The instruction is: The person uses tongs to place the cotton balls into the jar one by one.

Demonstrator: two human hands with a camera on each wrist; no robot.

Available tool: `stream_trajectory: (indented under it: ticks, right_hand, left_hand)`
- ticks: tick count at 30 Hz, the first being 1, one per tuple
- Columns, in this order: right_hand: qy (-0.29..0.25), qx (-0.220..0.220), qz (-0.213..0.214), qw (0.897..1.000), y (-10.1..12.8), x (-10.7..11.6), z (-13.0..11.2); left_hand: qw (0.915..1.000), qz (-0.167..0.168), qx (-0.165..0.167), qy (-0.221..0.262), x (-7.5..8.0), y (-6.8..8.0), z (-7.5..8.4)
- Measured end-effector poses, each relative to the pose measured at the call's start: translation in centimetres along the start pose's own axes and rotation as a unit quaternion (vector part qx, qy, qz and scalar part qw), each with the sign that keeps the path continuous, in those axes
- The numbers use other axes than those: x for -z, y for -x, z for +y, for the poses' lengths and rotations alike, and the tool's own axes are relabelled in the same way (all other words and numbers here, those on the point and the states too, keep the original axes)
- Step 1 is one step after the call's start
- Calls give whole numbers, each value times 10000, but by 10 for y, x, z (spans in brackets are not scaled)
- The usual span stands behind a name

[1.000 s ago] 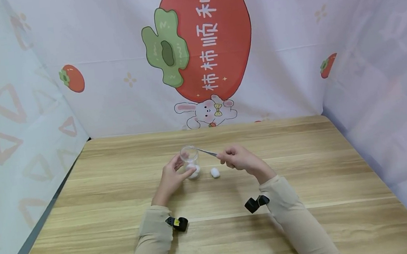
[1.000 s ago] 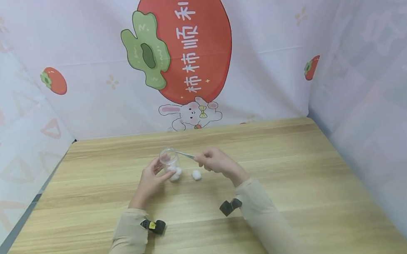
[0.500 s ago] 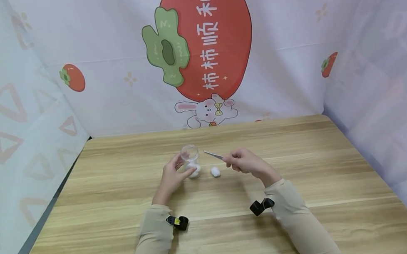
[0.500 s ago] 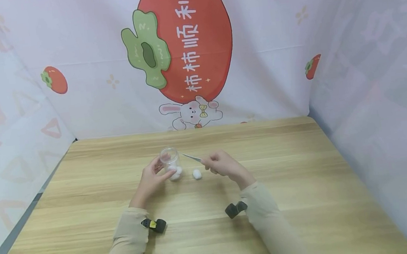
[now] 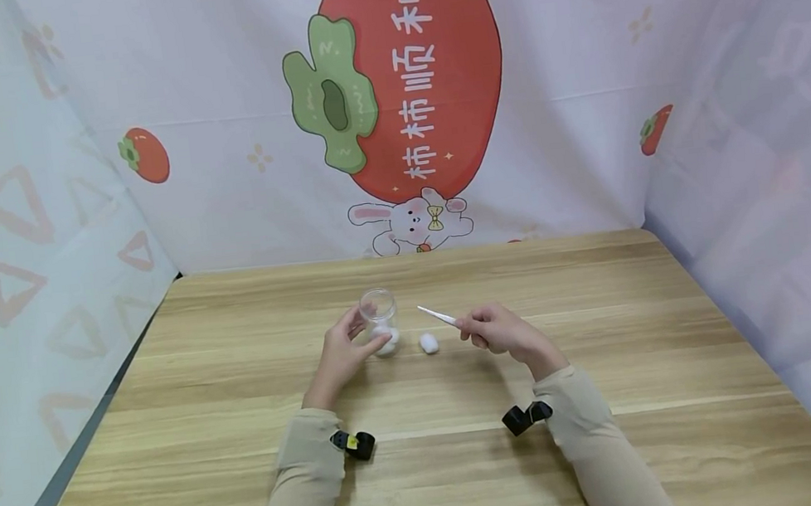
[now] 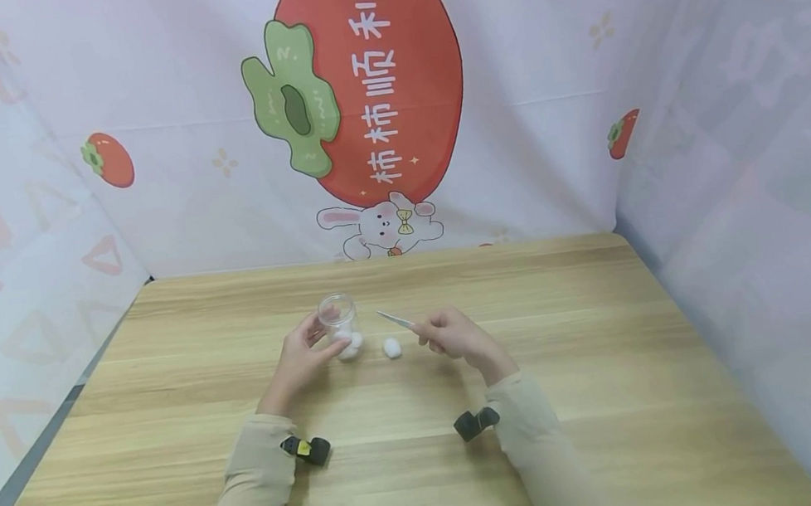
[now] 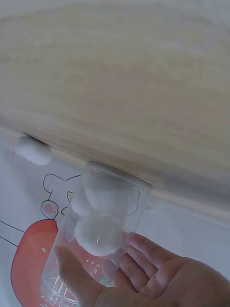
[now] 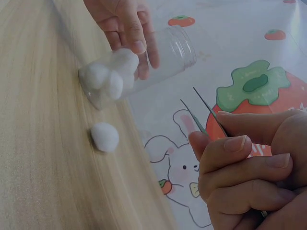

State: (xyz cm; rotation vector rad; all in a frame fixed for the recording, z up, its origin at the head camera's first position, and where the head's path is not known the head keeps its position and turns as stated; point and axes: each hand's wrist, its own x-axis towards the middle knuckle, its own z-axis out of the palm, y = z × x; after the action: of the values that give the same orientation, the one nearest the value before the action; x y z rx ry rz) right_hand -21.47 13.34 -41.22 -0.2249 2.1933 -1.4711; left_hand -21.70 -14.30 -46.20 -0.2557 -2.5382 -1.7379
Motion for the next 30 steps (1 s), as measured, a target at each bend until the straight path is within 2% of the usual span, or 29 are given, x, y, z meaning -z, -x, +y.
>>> stream_trajectory:
  ticks: [12,21,30]
  right_hand:
    - [60,-93,-33,9999,0,5,13]
    - [651,-305,10,9974,1,5,23]
    - [711,-342,-16,9969,-2,6,30]
  left_hand:
    - [10000,-33,-9,22,0,0,0]
    - [9999,-84,110,-27,0,0,2]
    - [10000,-23,24,-30,0,2,2]
